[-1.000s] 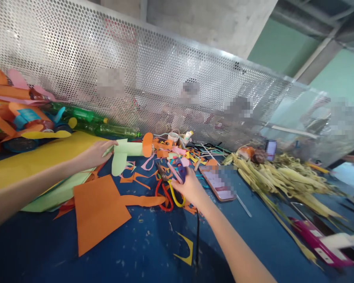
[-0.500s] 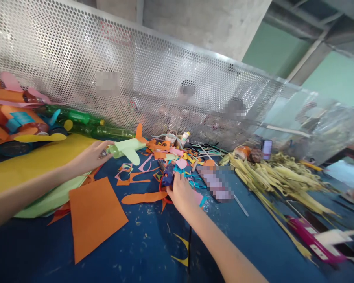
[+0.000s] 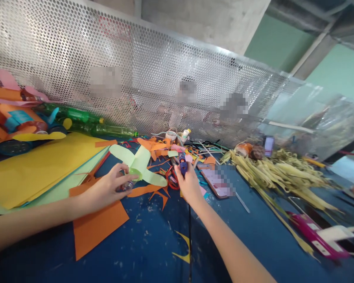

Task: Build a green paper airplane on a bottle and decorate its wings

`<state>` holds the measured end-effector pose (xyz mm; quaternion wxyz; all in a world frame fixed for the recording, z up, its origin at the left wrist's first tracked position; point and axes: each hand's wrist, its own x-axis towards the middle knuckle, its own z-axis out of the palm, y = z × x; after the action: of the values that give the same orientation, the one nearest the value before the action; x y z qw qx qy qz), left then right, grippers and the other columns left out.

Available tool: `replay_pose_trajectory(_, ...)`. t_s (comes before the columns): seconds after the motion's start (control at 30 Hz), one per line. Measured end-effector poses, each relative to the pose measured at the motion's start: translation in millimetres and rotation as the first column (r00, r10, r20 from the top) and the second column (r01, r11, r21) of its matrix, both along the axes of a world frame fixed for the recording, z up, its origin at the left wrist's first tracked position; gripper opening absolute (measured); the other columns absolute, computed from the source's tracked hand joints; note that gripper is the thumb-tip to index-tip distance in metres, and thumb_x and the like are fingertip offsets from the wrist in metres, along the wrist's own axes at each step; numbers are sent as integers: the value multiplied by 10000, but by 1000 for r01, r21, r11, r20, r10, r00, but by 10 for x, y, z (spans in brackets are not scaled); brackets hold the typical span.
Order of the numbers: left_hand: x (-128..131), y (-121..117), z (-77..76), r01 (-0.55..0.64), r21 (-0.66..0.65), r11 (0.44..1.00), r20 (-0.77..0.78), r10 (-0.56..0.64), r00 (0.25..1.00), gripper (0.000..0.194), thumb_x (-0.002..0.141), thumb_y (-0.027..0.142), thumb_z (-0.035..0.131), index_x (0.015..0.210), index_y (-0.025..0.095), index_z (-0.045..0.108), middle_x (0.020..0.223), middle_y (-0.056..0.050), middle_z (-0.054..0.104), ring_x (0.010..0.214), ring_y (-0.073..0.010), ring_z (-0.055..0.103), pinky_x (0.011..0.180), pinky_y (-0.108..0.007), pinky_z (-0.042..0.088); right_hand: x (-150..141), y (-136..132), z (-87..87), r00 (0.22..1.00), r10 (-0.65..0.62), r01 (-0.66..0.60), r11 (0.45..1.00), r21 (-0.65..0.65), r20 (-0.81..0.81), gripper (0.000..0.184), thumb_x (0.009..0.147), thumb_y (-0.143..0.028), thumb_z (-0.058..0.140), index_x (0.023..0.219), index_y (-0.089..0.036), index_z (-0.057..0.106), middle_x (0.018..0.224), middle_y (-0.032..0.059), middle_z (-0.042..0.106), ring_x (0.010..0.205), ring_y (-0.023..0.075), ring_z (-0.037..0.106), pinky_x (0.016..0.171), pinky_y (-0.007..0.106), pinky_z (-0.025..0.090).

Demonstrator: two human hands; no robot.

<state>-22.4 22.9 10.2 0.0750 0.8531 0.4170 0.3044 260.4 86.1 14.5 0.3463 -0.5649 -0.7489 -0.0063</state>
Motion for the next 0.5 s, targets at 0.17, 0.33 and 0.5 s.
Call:
replay_pose_trajectory(0.17,-36,72,33,107,184,977,-282,-52,958,258,911,133,397,1114,175,551,1102,-103,511,790,-152,565,723,-308,526,-171,-168,67,930,121,-133,991,-11,-347,333,882,-458,425,937,-164,570,856,97,644,821,240,602,749,354,465)
replay_pose_trajectory(0.33,12,179,36,46,347,937,-311,69,948,294,911,218,430,1172,151,547,940,-108,642,806,-211,612,675,-338,527,-317,-332,-14,872,164,-275,944,-184,-462,331,861,-463,472,692,-191,556,661,39,595,662,204,577,668,326,466)
replay_pose_trajectory(0.5,98,331,-91,-136,38,990,1,136,991,372,881,292,487,1247,232,518,762,-31,683,650,-191,648,629,-324,525,-478,-537,47,758,244,-425,888,-174,-604,268,878,-423,468,763,-192,538,653,2,538,621,161,538,645,298,459)
